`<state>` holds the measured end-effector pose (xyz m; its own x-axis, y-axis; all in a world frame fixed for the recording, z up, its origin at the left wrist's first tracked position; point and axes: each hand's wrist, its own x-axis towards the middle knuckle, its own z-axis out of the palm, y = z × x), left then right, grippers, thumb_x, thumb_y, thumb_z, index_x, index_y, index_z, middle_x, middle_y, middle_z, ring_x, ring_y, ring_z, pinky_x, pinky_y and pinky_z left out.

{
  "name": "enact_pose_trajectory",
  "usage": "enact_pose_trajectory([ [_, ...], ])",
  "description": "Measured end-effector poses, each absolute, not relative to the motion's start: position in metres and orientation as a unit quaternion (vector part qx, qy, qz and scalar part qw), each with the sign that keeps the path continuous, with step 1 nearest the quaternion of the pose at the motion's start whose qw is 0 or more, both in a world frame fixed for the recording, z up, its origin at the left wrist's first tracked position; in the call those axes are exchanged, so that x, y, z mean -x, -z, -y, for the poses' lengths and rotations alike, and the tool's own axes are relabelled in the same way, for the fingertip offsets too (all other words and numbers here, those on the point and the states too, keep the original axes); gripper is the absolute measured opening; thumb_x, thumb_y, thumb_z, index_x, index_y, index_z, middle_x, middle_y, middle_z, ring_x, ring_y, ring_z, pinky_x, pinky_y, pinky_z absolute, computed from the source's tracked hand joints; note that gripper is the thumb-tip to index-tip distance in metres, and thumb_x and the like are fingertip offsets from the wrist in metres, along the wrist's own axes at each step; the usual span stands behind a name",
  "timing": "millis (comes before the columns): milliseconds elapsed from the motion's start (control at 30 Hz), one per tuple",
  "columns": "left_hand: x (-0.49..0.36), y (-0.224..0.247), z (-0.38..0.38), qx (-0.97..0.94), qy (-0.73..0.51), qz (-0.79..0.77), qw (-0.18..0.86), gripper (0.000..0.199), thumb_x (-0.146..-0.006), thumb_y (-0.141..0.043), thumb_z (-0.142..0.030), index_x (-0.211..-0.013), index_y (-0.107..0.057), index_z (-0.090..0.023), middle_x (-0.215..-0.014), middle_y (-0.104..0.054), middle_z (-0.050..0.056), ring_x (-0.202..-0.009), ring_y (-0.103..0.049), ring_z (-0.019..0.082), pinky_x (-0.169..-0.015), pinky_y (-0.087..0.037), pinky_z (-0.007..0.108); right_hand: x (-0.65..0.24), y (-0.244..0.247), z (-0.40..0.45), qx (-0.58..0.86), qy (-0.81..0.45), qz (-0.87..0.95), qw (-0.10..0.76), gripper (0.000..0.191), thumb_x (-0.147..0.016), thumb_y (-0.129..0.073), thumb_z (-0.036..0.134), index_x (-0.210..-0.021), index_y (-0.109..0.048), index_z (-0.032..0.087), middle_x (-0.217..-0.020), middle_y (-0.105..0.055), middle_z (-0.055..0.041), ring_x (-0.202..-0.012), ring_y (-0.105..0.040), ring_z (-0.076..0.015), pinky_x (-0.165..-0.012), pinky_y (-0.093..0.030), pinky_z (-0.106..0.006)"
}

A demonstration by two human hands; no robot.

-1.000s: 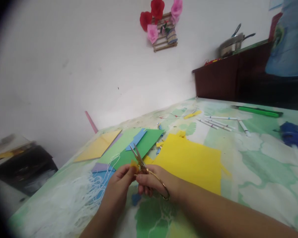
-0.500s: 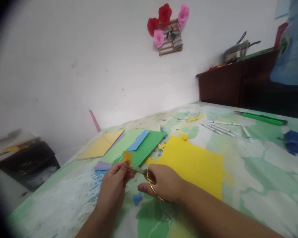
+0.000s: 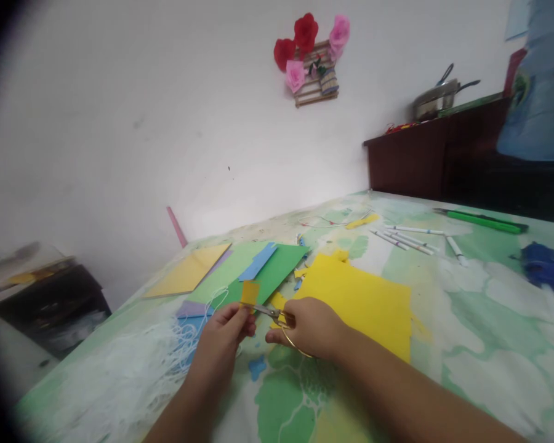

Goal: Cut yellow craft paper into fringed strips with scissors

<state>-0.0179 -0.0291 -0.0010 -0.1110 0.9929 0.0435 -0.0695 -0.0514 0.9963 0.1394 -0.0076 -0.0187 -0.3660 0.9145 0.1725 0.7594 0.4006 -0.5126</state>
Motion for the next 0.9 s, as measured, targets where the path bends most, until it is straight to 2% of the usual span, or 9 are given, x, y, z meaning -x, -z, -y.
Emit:
enact_pose_trajectory([
  [200,0.020,-0.003,0.031,-0.524,-0.516,-0.516,0.440,0.016,-0.067,-0.052,-0.029,-0.059,-0.050,-0.015,-0.045,-0.046,-0.006,-0.042,-0.041,0.005,-0.044,-0.032,0.018,-0.140,0.016,0.008,0.498,-0.185,0.817,0.225,0.042,-0.059,-0.053,0.058,-0.058,-0.047,0.017,-0.052,-0.045,0.0037,-0.047,-0.036,-0.0078,-0.042,-0.019,-0.019],
  [467,0.017,-0.016,0.039,-0.513,-0.488,-0.583,0.399,0.016,-0.067,-0.051,-0.030,-0.060,-0.051,-0.016,-0.040,-0.045,-0.006,-0.037,-0.036,0.005,-0.035,-0.020,0.017,-0.138,0.018,0.008,0.466,-0.219,0.826,0.230,0.042,-0.060,-0.053,0.057,-0.056,-0.046,0.016,-0.049,-0.040,0.0054,-0.046,-0.033,-0.0063,-0.041,-0.019,-0.018],
  [900,0.019,-0.013,0.038,-0.510,-0.502,-0.562,0.415,0.015,-0.067,-0.051,-0.030,-0.063,-0.052,-0.016,-0.040,-0.044,-0.007,-0.036,-0.032,0.005,-0.037,-0.021,0.018,-0.138,0.017,0.008,0.463,-0.217,0.832,0.214,0.043,-0.062,-0.049,0.059,-0.059,-0.049,0.016,-0.051,-0.043,0.0044,-0.047,-0.036,-0.0067,-0.041,-0.020,-0.018],
])
